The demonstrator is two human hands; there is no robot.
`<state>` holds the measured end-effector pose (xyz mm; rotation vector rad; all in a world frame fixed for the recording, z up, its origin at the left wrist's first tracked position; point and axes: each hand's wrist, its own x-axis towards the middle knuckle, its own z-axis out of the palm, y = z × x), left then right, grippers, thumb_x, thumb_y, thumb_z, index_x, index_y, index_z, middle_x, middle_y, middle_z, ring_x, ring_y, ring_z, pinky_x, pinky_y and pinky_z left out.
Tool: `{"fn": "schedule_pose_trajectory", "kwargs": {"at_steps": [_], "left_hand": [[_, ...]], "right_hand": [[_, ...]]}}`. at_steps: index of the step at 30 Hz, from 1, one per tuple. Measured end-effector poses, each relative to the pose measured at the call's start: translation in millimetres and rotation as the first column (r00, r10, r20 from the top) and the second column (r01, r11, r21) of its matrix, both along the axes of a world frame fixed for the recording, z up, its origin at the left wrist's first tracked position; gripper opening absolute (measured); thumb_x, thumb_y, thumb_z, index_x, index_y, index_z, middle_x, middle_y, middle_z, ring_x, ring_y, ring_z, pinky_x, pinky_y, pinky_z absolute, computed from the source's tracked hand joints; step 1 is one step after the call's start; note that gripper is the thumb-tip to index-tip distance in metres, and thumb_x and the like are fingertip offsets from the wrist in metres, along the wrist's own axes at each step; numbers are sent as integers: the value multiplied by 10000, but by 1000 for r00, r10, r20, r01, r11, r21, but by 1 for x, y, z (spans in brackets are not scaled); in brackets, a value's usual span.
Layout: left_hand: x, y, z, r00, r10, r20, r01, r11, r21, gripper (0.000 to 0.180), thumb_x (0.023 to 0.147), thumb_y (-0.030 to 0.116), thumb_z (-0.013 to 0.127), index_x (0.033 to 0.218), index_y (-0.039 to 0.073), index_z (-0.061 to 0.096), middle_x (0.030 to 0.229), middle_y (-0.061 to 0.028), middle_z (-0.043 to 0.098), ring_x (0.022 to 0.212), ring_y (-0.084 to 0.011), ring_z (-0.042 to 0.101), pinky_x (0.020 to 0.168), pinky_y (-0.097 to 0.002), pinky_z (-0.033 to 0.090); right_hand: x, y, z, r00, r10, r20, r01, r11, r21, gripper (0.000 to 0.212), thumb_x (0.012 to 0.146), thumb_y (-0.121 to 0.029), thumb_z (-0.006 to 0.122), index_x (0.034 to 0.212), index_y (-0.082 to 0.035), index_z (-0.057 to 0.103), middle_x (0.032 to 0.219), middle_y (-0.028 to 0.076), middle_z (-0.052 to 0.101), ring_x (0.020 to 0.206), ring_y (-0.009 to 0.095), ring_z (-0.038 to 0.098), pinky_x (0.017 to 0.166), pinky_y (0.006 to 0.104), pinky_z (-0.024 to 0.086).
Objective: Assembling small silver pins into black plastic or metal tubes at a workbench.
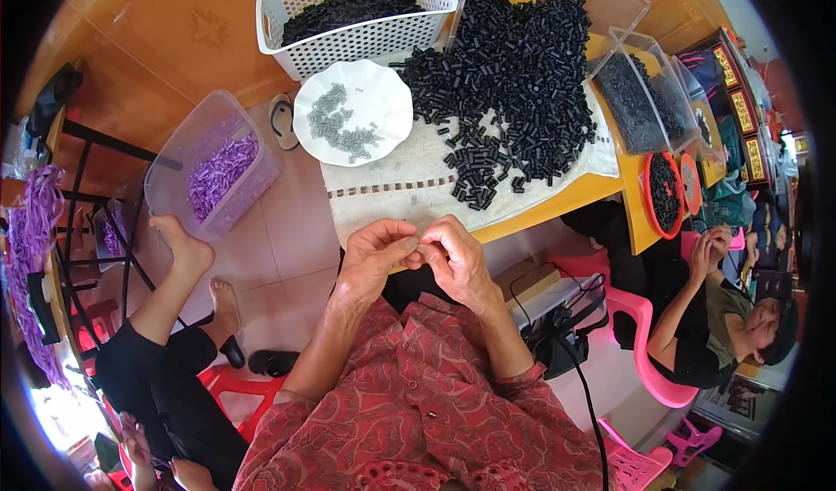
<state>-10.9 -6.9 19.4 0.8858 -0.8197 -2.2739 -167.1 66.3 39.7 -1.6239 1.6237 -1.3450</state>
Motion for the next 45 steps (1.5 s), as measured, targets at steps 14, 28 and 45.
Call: {"fn": "schedule_pose_trajectory", "kwargs": {"at_steps": [14,28,45], "left_hand": [[-3,5,-1,999,17,-50,-20,998,-58,199,909,-15,667,1107,-30,653,970,-105,697,790,-157,682,728,-271,576],[-7,9,9,998,3,68,9,986,-166,176,929,-34,621,1099,-56,661,947,-104,705,788,-128,679,705,-253,583],[-13,22,10,976,69,209,18,921,-389,220,925,-82,591,1140,-66,636,990,-103,704,831,-128,685,757,-254,589]], "right_hand": [[3,10,5,956,-22,291,7,999,52,175,888,71,633,1052,11,631,898,98,625,793,167,687,684,269,561],[2,18,-8,805,4,593,-86,990,110,173,973,57,553,1127,45,630,974,75,608,855,137,667,722,242,549],[-3,19,-5,907,-57,417,11,994,111,144,869,80,634,993,28,687,861,58,626,717,96,656,616,223,500]]}}
